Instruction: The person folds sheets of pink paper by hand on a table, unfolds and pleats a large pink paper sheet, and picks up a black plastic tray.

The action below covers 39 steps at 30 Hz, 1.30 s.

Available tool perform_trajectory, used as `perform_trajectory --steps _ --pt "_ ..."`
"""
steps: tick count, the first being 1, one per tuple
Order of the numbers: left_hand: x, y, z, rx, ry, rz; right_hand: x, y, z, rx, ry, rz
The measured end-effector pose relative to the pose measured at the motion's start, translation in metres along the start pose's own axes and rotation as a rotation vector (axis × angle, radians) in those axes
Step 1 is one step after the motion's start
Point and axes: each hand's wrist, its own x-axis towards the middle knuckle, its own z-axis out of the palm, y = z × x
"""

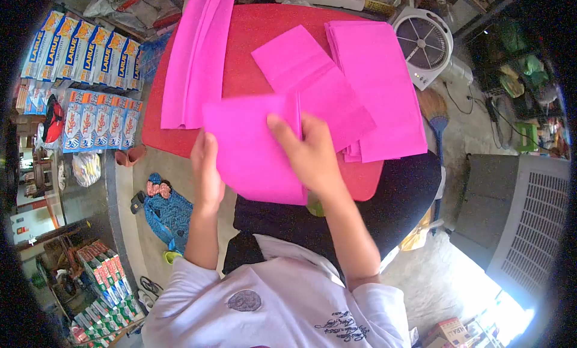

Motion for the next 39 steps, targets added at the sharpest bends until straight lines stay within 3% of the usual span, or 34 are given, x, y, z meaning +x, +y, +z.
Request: perform_trajectory --steps 3,6,8,11,13,16,17,20,23,35,39 --pt "0.017 -0.012 -0.001 0.128 -0.138 -0.065 0.042 -0.014 -0.004 -0.132 0.095 -0.111" --pt "0.046 -0.008 0.003 0.088 -0.027 -0.098 0.065 -0.006 -0.010 -0.379 0.277 -0.415" --pt "0.074 -0.016 -0.001 0.271 0.033 0.053 0.061 -0.007 -0.014 -0.573 0.398 -0.653" --pt "0.096 -0.025 -0.004 0.388 0.074 0.194 0.027 -0.002 -0.009 -0.763 0.296 -0.704" --pt "0.104 -0.037 0.000 0.377 0.104 0.295 0.010 0.018 -0.009 -0.880 0.299 -0.707" --pt "0.070 -0.026 0.008 0.828 0.228 0.587 0.008 0.044 -0.012 -1.026 0.308 -0.700" --pt "0.060 -0.025 0.004 0.843 0.091 0.591 0.008 0.049 -0.012 -1.068 0.310 -0.692" --pt "0.044 -0.046 -0.003 0.755 -0.044 0.481 0.010 0.039 -0.009 -0.931 0.268 -0.478" --pt "0.040 -0.051 0.001 0.871 -0.002 0.491 0.021 0.041 -0.007 -0.786 0.227 -0.435" --pt "0.044 -0.056 0.008 0.989 -0.120 0.513 0.025 0.035 0.007 -0.902 0.209 -0.347" --pt "0.042 -0.051 0.012 1.140 -0.135 0.484 0.025 0.036 0.005 -0.946 0.190 -0.415"
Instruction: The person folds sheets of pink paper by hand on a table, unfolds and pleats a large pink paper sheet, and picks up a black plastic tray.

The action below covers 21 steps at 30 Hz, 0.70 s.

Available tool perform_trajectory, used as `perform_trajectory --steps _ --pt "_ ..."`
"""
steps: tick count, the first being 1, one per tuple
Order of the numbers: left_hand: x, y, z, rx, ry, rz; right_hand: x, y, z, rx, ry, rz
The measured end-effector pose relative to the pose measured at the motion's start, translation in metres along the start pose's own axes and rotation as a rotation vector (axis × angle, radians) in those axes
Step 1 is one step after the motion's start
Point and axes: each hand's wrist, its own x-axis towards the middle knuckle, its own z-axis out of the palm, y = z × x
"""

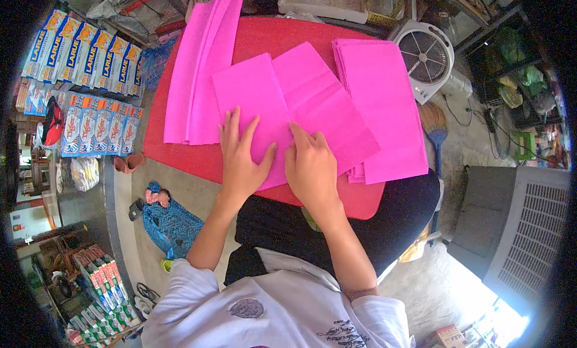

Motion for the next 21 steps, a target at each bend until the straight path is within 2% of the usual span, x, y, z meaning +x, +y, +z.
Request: perform_trajectory --steps 4,21 --pt "0.010 0.004 -0.004 0.109 -0.097 0.082 -0.001 0.002 0.000 -0.004 -0.008 -0.033" --pt "0.027 0.001 0.013 0.043 -0.209 0.274 -0.004 0.010 0.006 -0.035 -0.017 -0.083"
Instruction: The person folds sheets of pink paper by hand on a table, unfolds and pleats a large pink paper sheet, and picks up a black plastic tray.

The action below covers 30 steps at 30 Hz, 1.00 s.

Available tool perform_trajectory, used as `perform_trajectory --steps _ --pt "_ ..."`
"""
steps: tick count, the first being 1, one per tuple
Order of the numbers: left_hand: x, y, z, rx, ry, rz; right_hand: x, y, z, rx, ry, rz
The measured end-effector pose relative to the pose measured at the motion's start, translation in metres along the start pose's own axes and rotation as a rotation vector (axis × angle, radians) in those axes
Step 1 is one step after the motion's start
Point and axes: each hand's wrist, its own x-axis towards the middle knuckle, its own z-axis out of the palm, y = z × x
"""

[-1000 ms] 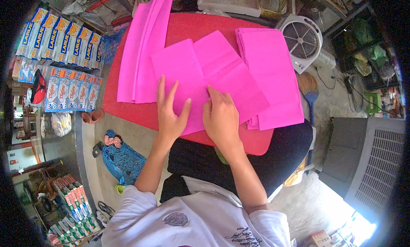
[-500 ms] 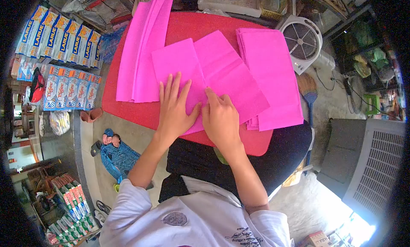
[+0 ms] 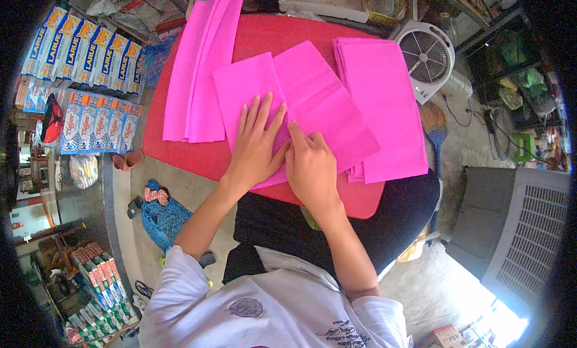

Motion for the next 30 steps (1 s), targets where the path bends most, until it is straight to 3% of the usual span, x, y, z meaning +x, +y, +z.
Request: perform_trajectory --steps 8,13,19,23,26,30 --pt "0.000 -0.001 0.001 0.017 0.008 0.006 -0.054 -0.014 -0.008 0.003 0.073 -0.143" --pt "0.001 -0.003 0.006 0.056 0.044 0.018 -0.088 -0.014 0.001 -0.161 -0.123 -0.139" --pt "0.002 -0.002 0.006 0.029 0.042 -0.003 -0.091 -0.012 -0.007 -0.072 -0.072 -0.144" --pt "0.000 0.000 0.005 -0.024 0.077 0.046 -0.089 -0.008 -0.020 0.057 0.097 -0.014" --pt "0.001 0.001 0.005 -0.046 0.123 0.095 -0.086 -0.015 -0.026 0.394 -0.002 0.283" --pt "0.002 0.004 0.005 -0.055 0.190 0.112 -0.081 -0.015 -0.025 0.462 0.016 0.374"
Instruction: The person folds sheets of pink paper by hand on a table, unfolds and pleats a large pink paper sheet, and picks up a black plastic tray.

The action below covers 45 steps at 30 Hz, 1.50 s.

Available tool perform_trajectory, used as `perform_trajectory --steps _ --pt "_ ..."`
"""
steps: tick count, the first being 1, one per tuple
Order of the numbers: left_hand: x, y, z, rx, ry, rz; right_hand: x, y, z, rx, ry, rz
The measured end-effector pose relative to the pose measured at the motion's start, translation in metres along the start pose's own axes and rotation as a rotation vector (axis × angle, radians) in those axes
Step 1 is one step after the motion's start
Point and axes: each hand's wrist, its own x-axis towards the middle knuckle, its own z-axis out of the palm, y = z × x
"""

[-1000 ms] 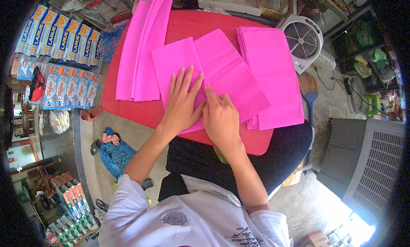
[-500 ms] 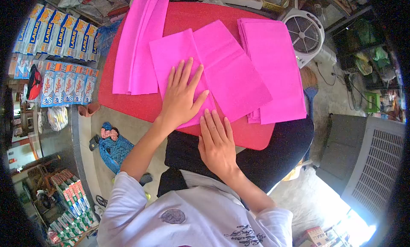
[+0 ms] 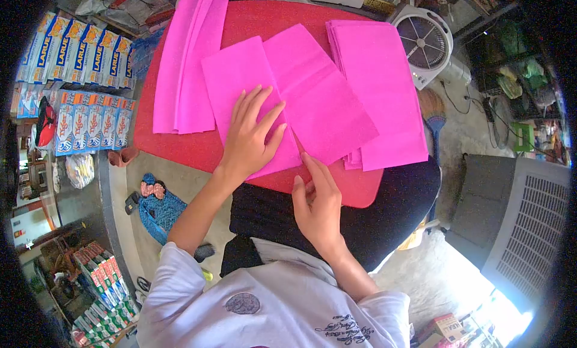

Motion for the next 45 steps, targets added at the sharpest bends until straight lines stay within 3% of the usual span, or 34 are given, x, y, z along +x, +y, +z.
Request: perform_trajectory --steps 4,8,11,15,24,30,33,37,45 --pt "0.003 0.000 -0.002 -0.081 0.083 0.055 0.000 0.003 0.004 0.054 0.003 0.032" --pt "-0.008 0.012 -0.019 -0.217 0.016 0.145 -0.001 0.009 0.003 0.109 0.010 0.055" --pt "-0.021 0.022 -0.025 -0.208 -0.075 0.225 -0.002 0.015 0.004 0.130 0.023 0.013" --pt "-0.033 0.027 -0.016 -0.186 0.005 0.284 -0.010 0.015 0.001 0.224 0.018 0.113" --pt "-0.037 0.027 -0.011 -0.163 -0.023 0.339 -0.011 0.014 -0.001 0.316 0.007 0.168" --pt "-0.029 0.037 -0.016 -0.141 0.025 0.183 -0.009 0.013 -0.001 0.341 0.002 0.191" --pt "-0.027 0.050 -0.022 -0.061 0.148 -0.027 -0.010 0.017 0.000 0.345 0.010 0.200" --pt "-0.033 0.058 -0.029 -0.118 0.066 -0.370 -0.013 0.017 0.002 0.300 -0.047 0.203" --pt "-0.025 0.069 -0.032 -0.022 -0.211 -0.555 -0.017 0.018 0.008 0.293 -0.059 0.142"
